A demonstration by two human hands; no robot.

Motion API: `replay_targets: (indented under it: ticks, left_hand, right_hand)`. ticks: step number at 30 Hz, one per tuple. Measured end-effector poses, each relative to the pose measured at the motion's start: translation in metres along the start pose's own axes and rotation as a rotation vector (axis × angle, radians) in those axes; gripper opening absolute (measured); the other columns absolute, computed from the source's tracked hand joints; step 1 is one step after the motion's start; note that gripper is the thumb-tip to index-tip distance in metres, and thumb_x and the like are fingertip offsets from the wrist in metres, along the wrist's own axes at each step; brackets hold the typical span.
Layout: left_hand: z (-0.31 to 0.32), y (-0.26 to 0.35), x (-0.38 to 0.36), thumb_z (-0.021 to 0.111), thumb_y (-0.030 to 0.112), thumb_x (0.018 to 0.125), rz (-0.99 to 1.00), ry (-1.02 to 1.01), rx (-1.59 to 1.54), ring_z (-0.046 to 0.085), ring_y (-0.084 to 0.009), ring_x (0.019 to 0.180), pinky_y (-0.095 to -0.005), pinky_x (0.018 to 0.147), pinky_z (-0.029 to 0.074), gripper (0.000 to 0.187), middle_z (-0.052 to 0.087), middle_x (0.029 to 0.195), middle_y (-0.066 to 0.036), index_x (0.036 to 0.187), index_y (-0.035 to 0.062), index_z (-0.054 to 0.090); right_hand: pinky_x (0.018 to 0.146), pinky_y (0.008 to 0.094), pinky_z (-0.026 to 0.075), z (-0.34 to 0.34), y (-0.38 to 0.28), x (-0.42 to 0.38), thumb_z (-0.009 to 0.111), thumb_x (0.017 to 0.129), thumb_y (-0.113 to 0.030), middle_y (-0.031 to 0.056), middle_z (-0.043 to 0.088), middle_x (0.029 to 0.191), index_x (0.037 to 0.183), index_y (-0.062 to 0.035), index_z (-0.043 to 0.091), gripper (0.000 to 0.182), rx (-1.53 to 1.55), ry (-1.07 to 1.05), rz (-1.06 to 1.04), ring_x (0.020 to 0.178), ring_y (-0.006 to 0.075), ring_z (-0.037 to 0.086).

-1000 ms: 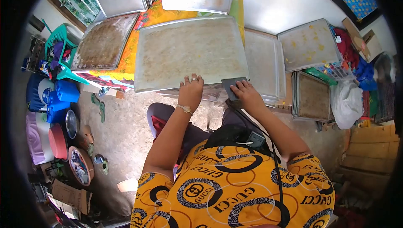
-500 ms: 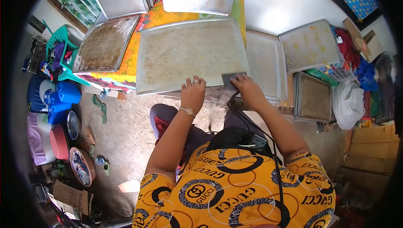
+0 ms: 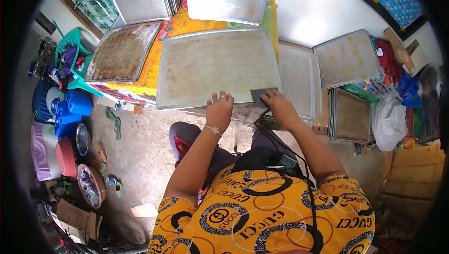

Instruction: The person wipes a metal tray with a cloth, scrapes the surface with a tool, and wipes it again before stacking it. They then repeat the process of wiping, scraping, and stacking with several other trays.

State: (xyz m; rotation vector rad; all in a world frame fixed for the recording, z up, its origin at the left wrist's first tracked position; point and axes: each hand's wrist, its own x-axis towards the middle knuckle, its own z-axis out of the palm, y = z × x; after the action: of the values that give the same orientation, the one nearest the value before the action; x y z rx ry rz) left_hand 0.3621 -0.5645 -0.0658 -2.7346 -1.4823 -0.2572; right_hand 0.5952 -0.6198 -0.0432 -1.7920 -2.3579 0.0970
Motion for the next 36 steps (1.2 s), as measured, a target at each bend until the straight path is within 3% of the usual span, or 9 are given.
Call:
replay_targets:
  ticks: [5, 8, 9, 18, 22, 24, 27, 30, 36]
  left_hand:
    - [-0.004, 0.001, 0.001, 0.054, 0.011, 0.081, 0.000, 0.002, 0.005, 0.053, -0.0417, 0.111, -0.0507, 0.085, 0.048, 0.033, 0.053, 0.122, -0.020, 0.113, 0.0018, 0.055]
    - [-0.002, 0.000, 0.001, 0.054, 0.011, 0.082, -0.004, 0.033, -0.003, 0.054, -0.0417, 0.111, -0.0504, 0.085, 0.048, 0.032, 0.053, 0.122, -0.020, 0.113, 0.0019, 0.056]
    - [-0.003, 0.000, 0.000, 0.054, 0.011, 0.082, -0.005, 0.033, -0.016, 0.054, -0.0417, 0.111, -0.0504, 0.085, 0.048, 0.032, 0.053, 0.122, -0.019, 0.113, 0.0019, 0.056]
    - [0.001, -0.001, -0.001, 0.053, 0.011, 0.081, 0.002, 0.006, -0.009, 0.052, -0.0411, 0.112, -0.0509, 0.086, 0.048, 0.034, 0.053, 0.122, -0.019, 0.114, 0.0018, 0.055]
    - [-0.003, 0.001, 0.003, 0.053, 0.011, 0.082, -0.003, -0.031, 0.002, 0.052, -0.0412, 0.113, -0.0508, 0.087, 0.047, 0.034, 0.053, 0.123, -0.019, 0.115, 0.0018, 0.054]
    - [-0.004, 0.001, 0.001, 0.052, 0.011, 0.083, -0.013, -0.036, -0.007, 0.052, -0.0409, 0.113, -0.0506, 0.088, 0.047, 0.034, 0.053, 0.123, -0.019, 0.116, 0.0019, 0.054]
    - [-0.003, 0.000, 0.001, 0.051, 0.011, 0.084, -0.028, -0.056, -0.030, 0.051, -0.0402, 0.115, -0.0501, 0.088, 0.046, 0.035, 0.051, 0.126, -0.019, 0.118, 0.0024, 0.053]
    - [-0.002, -0.001, 0.000, 0.051, 0.011, 0.084, -0.021, -0.047, -0.024, 0.050, -0.0408, 0.116, -0.0502, 0.089, 0.046, 0.036, 0.051, 0.127, -0.020, 0.119, 0.0023, 0.052]
    - [-0.003, -0.001, -0.001, 0.051, 0.011, 0.084, -0.017, -0.054, -0.046, 0.049, -0.0422, 0.117, -0.0513, 0.090, 0.045, 0.037, 0.049, 0.127, -0.021, 0.119, 0.0010, 0.052]
  right_hand:
    - [0.085, 0.0429, 0.046, 0.005, 0.046, 0.099, 0.051, 0.077, -0.004, 0.0185, 0.060, 0.103, 0.114, -0.0061, 0.060, 0.039, 0.081, 0.036, 0.013, 0.100, 0.0352, 0.056]
    - [0.082, 0.0454, 0.046, 0.002, 0.057, 0.139, 0.048, 0.075, 0.002, 0.0197, 0.060, 0.105, 0.112, -0.0040, 0.061, 0.040, 0.122, -0.055, 0.093, 0.097, 0.0382, 0.057]
    - [0.084, 0.0450, 0.047, 0.002, 0.055, 0.140, 0.050, 0.076, -0.001, 0.0184, 0.059, 0.111, 0.115, -0.0049, 0.060, 0.041, 0.085, -0.100, 0.109, 0.101, 0.0375, 0.056]
    - [0.085, 0.0410, 0.048, 0.010, 0.009, 0.025, 0.049, 0.080, -0.004, 0.0152, 0.060, 0.104, 0.114, -0.0078, 0.059, 0.036, -0.015, 0.073, -0.085, 0.105, 0.0317, 0.055]
    - [0.080, 0.0420, 0.049, 0.000, 0.037, 0.102, 0.049, 0.081, -0.007, 0.0168, 0.062, 0.102, 0.112, -0.0068, 0.060, 0.032, 0.039, -0.030, -0.001, 0.098, 0.0332, 0.059]
    - [0.082, 0.0438, 0.047, 0.023, 0.071, 0.155, 0.049, 0.077, -0.004, 0.0183, 0.061, 0.107, 0.116, -0.0062, 0.059, 0.040, 0.086, -0.022, 0.063, 0.096, 0.0349, 0.059]
    - [0.081, 0.0441, 0.047, -0.006, 0.059, 0.172, 0.048, 0.077, -0.004, 0.0195, 0.062, 0.102, 0.117, -0.0058, 0.058, 0.041, 0.018, -0.146, 0.125, 0.092, 0.0358, 0.060]
    - [0.078, 0.0442, 0.049, 0.001, 0.042, 0.128, 0.051, 0.083, -0.010, 0.0186, 0.062, 0.099, 0.111, -0.0069, 0.059, 0.030, 0.046, -0.106, 0.041, 0.095, 0.0346, 0.059]
    - [0.087, 0.0424, 0.046, 0.008, 0.003, 0.032, 0.051, 0.079, -0.005, 0.0154, 0.056, 0.117, 0.119, -0.0058, 0.055, 0.040, -0.056, -0.044, -0.104, 0.108, 0.0325, 0.053]
